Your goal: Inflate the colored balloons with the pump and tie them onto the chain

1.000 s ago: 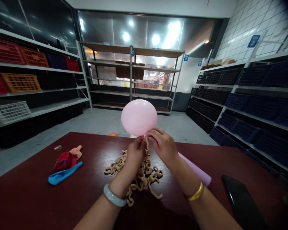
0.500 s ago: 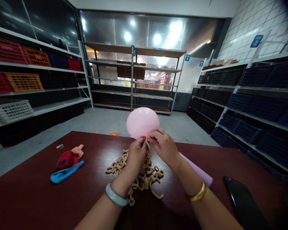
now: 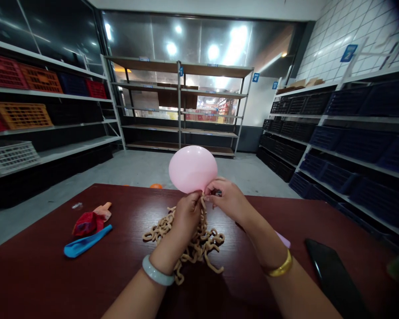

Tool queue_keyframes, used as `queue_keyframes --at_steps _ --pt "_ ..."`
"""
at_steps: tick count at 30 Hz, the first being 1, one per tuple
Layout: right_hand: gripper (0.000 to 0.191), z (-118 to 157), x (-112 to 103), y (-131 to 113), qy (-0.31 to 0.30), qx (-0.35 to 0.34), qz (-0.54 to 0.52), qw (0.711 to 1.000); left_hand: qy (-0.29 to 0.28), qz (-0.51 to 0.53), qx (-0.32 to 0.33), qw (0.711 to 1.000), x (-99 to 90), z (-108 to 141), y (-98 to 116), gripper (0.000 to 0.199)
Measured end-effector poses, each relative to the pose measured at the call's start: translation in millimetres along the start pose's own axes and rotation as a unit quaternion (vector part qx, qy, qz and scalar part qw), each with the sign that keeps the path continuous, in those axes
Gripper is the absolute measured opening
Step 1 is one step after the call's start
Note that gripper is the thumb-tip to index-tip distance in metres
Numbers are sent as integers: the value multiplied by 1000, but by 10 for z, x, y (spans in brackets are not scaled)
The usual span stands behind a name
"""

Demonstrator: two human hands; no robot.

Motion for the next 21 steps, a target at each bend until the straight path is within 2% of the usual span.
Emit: queue_keyframes --at_steps 4,8,14,21 --pt "4 11 -3 21 -12 24 -11 1000 -34 -31 21 999 -7 -25 55 26" --pt "4 4 -4 79 -5 37 -41 998 -43 -2 36 998 -57 -45 104 22" --pt "8 3 -50 -129 40 -45 68 996 1 78 0 997 -109 -38 11 21" --pt "10 27 -71 -201 53 -64 94 992 3 178 -19 984 -77 -22 47 26"
Point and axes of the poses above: each hand's wrist, its own z-axis away from the middle knuckle, its own x-axis out of the palm, y = z × x, the point moved 7 cm from there along -z, towards the middle knuckle, and after that the axes turned 8 degrees about -y, right-handed, at the moved point
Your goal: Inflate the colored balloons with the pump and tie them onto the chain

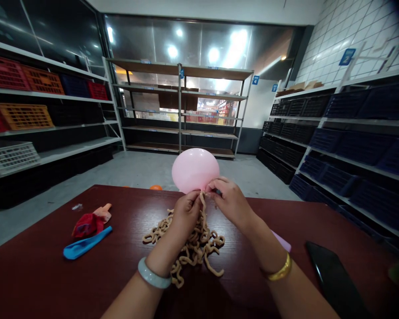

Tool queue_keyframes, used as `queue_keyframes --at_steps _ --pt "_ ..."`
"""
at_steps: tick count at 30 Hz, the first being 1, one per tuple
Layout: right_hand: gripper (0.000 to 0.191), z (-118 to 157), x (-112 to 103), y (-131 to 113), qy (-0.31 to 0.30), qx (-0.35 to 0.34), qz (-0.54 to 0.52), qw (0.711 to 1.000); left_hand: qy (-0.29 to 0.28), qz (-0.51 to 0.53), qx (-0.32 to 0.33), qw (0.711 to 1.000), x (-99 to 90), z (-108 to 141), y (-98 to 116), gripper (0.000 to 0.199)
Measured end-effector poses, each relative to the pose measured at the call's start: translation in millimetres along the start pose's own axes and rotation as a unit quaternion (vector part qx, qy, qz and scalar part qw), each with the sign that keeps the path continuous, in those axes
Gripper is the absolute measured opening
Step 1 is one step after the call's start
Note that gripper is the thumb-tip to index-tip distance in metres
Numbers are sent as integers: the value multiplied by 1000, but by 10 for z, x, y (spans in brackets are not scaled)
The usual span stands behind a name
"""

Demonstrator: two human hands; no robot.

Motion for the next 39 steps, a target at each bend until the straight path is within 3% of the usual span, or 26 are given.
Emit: queue_keyframes --at_steps 5,15,22,29,34,39 --pt "8 7 6 -35 -21 -8 24 999 6 -28 15 999 -13 13 77 26" --pt "3 9 33 -15 -33 45 87 995 12 -173 51 983 -29 21 92 23" --pt "4 12 103 -60 -30 17 78 996 40 -87 10 995 -37 25 34 24" --pt "12 18 105 -112 -21 -29 56 998 16 81 -23 996 16 29 -81 23" --pt "8 13 43 -98 15 -29 2 999 32 27 6 999 -49 52 -3 22" --pt "9 14 24 -93 -14 -7 20 1000 16 -56 23 998 -42 64 53 23"
Point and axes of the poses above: each hand's wrist, its own z-axis away from the middle knuckle, its own x-axis out of the palm, y = z × x, the point moved 7 cm from there along -z, towards the middle knuckle, and after that the axes turned 8 degrees about -y, right-handed, at the moved point
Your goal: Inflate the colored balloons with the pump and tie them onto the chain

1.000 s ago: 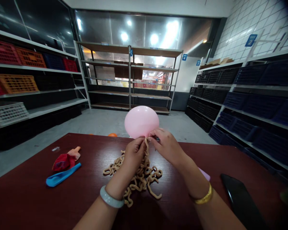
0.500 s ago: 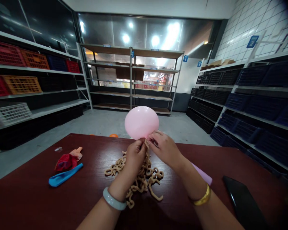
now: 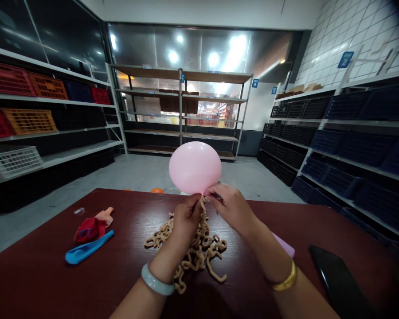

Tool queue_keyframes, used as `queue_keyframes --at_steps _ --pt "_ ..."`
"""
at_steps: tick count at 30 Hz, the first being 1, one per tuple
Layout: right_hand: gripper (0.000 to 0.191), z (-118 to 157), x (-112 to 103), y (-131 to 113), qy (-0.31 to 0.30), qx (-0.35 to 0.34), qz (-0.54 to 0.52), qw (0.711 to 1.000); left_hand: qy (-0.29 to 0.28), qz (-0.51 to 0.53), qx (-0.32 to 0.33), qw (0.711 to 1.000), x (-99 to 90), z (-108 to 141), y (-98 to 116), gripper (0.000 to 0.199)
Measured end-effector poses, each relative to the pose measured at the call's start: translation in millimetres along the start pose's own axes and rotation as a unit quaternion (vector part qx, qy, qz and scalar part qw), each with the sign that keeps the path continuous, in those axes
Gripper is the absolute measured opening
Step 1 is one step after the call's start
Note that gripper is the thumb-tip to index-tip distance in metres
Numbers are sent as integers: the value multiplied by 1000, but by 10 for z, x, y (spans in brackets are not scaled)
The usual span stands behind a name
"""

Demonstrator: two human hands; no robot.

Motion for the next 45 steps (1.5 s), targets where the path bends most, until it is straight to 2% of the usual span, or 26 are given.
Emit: queue_keyframes --at_steps 6,10,15,19,24,26,30,35,39,45 --pt "10 19 34 7 -11 20 54 998 28 -108 -5 994 -9 22 -20 24" --pt "12 25 83 -34 -23 31 133 990 23 -121 -3 992 7 16 -14 24" --pt "15 12 162 -57 -11 57 215 975 28 -62 -28 997 7 -11 -55 25" --pt "15 13 233 3 24 87 190 978 35 18 -26 999 19 -21 -62 26" --pt "17 39 247 24 66 82 148 983 38 59 -36 997 28 0 -83 28" --pt "19 39 232 29 57 69 134 987 48 33 -40 998 7 12 -96 29" --pt "21 34 146 69 19 66 116 991 50 -92 -29 994 -30 16 -53 29" --pt "13 38 40 42 -11 64 118 991 15 -206 15 978 -4 -3 68 27" --pt "8 46 27 -27 7 64 168 984 7 -206 44 977 11 -6 108 27" --pt "5 51 79 -47 38 59 170 983 45 -194 69 977 -38 15 95 25"
Point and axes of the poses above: each hand's wrist, its own z-axis away from the middle knuckle, its own x-axis out of the palm, y = z × x, the point moved 7 cm from there along -z, towards the middle knuckle, and after that the axes turned 8 degrees about -y, right-handed, at the moved point
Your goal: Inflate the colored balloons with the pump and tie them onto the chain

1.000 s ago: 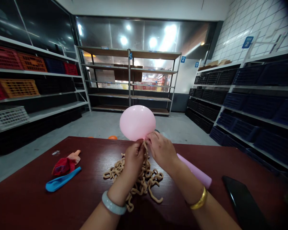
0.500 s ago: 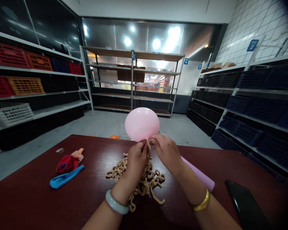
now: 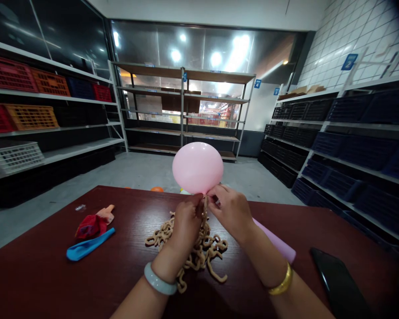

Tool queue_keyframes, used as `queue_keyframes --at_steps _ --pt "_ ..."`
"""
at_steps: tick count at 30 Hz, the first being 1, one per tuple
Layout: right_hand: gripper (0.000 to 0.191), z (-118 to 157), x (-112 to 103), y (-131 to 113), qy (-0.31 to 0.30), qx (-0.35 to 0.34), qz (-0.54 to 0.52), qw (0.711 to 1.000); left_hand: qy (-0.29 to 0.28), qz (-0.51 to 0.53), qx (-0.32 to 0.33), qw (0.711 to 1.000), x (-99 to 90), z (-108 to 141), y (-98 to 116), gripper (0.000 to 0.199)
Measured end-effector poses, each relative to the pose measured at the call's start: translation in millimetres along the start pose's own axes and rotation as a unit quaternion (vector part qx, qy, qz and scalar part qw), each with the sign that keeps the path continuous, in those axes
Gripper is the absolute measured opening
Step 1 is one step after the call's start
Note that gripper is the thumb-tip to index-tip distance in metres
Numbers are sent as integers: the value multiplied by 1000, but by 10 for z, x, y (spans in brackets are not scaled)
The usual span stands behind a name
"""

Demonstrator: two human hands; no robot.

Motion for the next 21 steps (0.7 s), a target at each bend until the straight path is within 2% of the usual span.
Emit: queue_keyframes --at_steps 6,9,12,17,21 --pt "9 -14 3 8 -9 -29 -39 999 13 38 -14 999 -33 1 -42 25" --pt "9 -18 -15 1 -4 -51 -55 997 -4 51 -26 998 -26 -6 -22 24" --pt "7 -7 -20 1 19 -49 -33 998 -29 43 -38 998 2 -15 8 24" --pt "6 65 14 -73 68 -49 41 996 4 43 -54 998 -29 -25 3 21" --pt "8 116 50 -166 100 -96 16 990 23 99 -76 992 -28 -10 -78 20"
Point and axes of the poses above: each hand's wrist, its own z-axis away from the middle knuckle, its own x-axis out of the palm, y = z × x, the point moved 7 cm from there along -z, towards the middle knuckle, and after that the axes turned 8 degrees about -y, right-handed, at the moved point
